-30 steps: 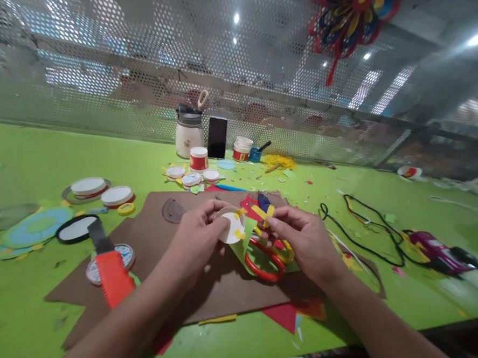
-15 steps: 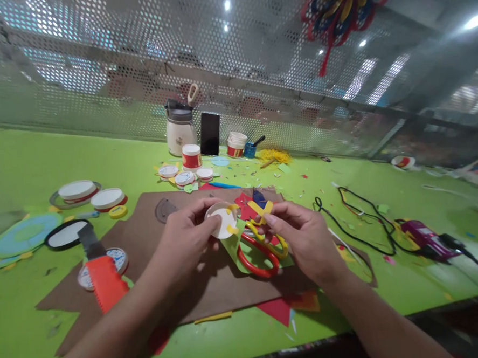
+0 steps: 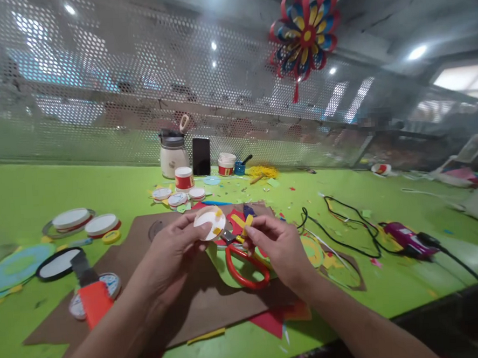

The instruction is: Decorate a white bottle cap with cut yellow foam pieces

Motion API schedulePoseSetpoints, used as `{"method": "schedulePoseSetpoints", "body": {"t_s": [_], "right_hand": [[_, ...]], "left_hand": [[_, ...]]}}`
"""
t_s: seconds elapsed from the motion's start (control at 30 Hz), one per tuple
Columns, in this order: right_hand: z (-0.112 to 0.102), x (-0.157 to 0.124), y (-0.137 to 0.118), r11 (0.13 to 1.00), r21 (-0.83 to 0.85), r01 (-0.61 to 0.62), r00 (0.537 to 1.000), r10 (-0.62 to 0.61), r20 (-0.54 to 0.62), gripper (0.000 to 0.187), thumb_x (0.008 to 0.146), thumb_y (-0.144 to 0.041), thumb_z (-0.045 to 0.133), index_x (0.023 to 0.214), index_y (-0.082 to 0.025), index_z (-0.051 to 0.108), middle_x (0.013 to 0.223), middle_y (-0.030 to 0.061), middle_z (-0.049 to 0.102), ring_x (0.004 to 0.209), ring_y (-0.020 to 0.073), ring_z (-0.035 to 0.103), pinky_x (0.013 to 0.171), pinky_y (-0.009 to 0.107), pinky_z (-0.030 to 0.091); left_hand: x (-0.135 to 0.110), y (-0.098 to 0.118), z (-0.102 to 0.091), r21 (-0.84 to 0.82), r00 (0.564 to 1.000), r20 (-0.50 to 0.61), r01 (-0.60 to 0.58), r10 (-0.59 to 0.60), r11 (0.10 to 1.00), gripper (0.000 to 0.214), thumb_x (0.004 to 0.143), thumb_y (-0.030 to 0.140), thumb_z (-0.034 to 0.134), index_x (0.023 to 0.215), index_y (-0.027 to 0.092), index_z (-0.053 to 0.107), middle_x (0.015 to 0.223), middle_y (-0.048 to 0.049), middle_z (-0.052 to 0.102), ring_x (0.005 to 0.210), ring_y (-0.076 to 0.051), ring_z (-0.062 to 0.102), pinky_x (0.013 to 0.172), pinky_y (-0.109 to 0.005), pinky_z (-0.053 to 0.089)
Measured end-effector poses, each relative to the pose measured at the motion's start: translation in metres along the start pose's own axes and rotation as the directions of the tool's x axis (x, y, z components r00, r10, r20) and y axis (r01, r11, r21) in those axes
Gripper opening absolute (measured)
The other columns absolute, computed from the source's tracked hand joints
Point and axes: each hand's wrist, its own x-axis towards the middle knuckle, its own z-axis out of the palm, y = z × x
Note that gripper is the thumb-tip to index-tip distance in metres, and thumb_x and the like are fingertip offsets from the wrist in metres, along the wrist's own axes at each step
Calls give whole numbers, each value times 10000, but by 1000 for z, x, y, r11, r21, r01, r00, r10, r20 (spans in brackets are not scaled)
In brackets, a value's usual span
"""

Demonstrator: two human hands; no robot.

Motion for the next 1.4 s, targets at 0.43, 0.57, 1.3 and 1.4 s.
{"method": "schedulePoseSetpoints", "body": {"t_s": [0.43, 0.57, 1.3, 1.4], "right_hand": [[17, -8, 3, 979, 155, -134, 989, 123, 79, 219, 832, -391, 669, 834, -178, 618, 687, -8, 669, 525, 91, 587, 525, 223, 490], [23, -12, -9, 977, 132, -169, 984, 160, 81, 219, 829, -399, 665, 831, -184, 625, 624, -34, 647, 496, 87, 569, 521, 215, 479], [24, -13, -13, 964, 36, -264, 961, 260, 89, 186, 825, -353, 667, 782, -175, 636, 647, -23, 676, 511, 80, 596, 518, 202, 492], [19, -7, -1, 973, 132, -191, 981, 183, 64, 228, 795, -387, 704, 777, -172, 633, 673, -7, 686, 502, 86, 595, 495, 215, 491]], "left_hand": [[-21, 10, 7, 17, 969, 227, 93, -94, 996, 177, 759, 186, 678, 918, 151, 746, 802, -82, 745, 677, -198, 674, 669, -289, 539], [-26, 10, 10, 30, 964, 249, 85, -90, 996, 155, 757, 185, 667, 885, 161, 750, 773, -54, 735, 640, -168, 640, 636, -265, 499], [-13, 5, 4, 33, 995, 90, 34, -37, 999, 85, 702, 164, 732, 774, 130, 763, 797, -59, 732, 682, -142, 621, 621, -215, 514], [-8, 10, -2, 42, 1000, 21, 16, -17, 999, 82, 703, 123, 722, 776, 121, 759, 818, -62, 741, 699, -128, 632, 630, -189, 524]]}}
